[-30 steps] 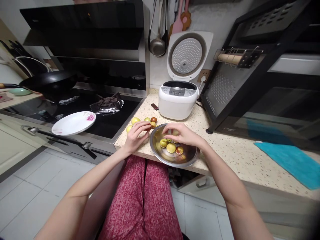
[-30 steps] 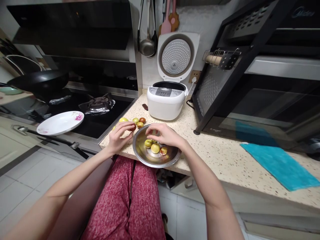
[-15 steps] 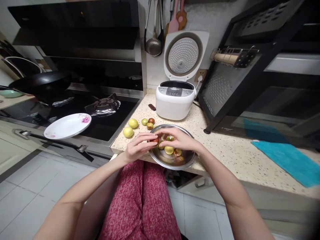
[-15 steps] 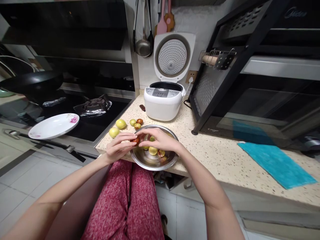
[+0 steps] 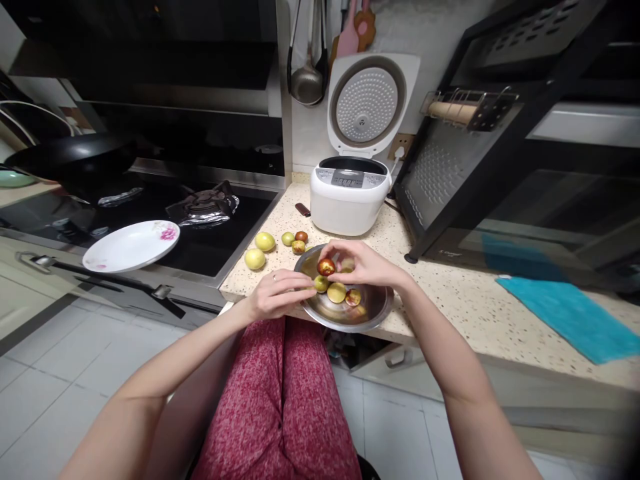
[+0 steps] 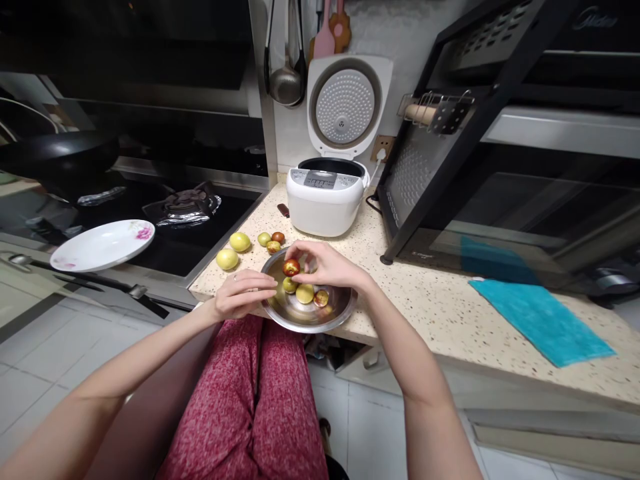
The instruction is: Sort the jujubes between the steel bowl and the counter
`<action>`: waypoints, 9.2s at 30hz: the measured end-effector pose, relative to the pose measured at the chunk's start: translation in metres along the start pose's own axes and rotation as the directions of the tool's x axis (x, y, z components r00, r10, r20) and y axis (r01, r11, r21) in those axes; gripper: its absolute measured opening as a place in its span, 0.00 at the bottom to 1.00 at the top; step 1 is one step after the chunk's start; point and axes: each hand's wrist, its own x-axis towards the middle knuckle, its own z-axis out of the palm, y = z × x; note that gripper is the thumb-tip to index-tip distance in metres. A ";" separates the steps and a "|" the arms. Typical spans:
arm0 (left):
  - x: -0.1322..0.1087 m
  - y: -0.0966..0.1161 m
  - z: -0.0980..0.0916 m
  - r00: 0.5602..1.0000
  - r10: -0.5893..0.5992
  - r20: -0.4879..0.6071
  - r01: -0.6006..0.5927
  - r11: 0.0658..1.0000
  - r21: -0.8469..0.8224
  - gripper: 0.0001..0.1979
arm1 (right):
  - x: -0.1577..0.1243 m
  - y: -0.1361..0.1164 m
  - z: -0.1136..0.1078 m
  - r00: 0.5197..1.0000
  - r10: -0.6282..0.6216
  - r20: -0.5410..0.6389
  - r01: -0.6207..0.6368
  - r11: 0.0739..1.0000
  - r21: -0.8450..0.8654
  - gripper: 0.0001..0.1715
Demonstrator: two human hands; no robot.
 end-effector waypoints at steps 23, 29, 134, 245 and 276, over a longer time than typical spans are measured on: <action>-0.004 -0.007 -0.003 0.996 0.083 0.029 -0.085 0.993 0.085 0.17 | -0.010 0.017 -0.028 0.938 0.108 0.329 -0.063 0.988 -0.142 0.20; -0.004 -0.008 -0.005 0.996 0.070 0.062 -0.075 0.994 0.075 0.17 | -0.008 0.028 -0.027 0.937 0.090 0.336 -0.032 0.985 -0.172 0.20; 0.002 -0.001 0.001 0.980 0.106 0.168 -0.111 0.994 0.019 0.25 | -0.019 0.010 -0.033 0.851 0.187 0.491 -0.182 0.982 -0.059 0.25; -0.024 -0.015 -0.005 0.992 0.121 -0.028 -0.115 0.980 0.160 0.17 | 0.026 0.014 0.030 0.969 -0.233 -0.076 0.216 0.958 -0.192 0.09; -0.030 -0.018 0.008 0.994 0.093 -0.063 -0.094 0.996 -0.012 0.15 | 0.139 0.076 0.005 0.998 -0.067 -0.005 0.061 0.940 -0.335 0.15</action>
